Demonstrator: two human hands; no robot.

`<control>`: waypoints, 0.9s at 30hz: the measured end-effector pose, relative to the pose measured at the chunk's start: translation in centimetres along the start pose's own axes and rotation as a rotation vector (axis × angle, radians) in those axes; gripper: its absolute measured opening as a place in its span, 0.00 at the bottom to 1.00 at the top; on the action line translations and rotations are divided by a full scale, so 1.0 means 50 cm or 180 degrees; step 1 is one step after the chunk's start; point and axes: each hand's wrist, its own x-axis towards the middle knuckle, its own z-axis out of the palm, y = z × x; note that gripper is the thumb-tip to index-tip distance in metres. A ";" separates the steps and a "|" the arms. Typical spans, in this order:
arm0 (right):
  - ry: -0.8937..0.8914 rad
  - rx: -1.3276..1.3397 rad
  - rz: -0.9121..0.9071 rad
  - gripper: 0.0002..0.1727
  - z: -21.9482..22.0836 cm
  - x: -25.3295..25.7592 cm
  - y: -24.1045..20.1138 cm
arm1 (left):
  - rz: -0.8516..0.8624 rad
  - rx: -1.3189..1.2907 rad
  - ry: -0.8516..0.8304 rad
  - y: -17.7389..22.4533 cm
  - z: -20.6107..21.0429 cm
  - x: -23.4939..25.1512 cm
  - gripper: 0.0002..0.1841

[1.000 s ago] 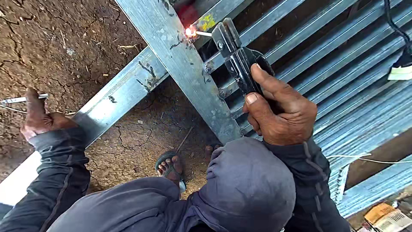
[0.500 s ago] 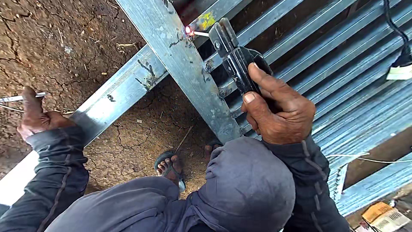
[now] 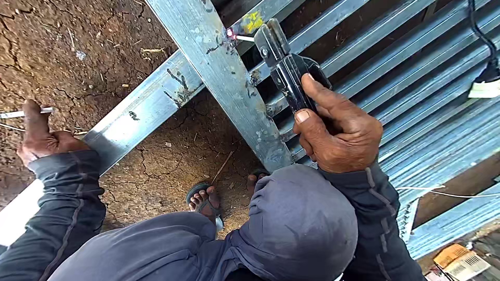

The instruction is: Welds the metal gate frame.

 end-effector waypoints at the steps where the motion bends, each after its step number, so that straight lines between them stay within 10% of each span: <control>1: 0.0003 0.0019 0.0007 0.24 0.000 0.000 0.000 | -0.0019 -0.0012 -0.0010 0.003 -0.001 -0.002 0.35; 27: 0.0017 0.0024 0.0012 0.23 0.003 -0.001 0.000 | 0.0043 -0.0104 0.0079 -0.013 0.009 -0.001 0.33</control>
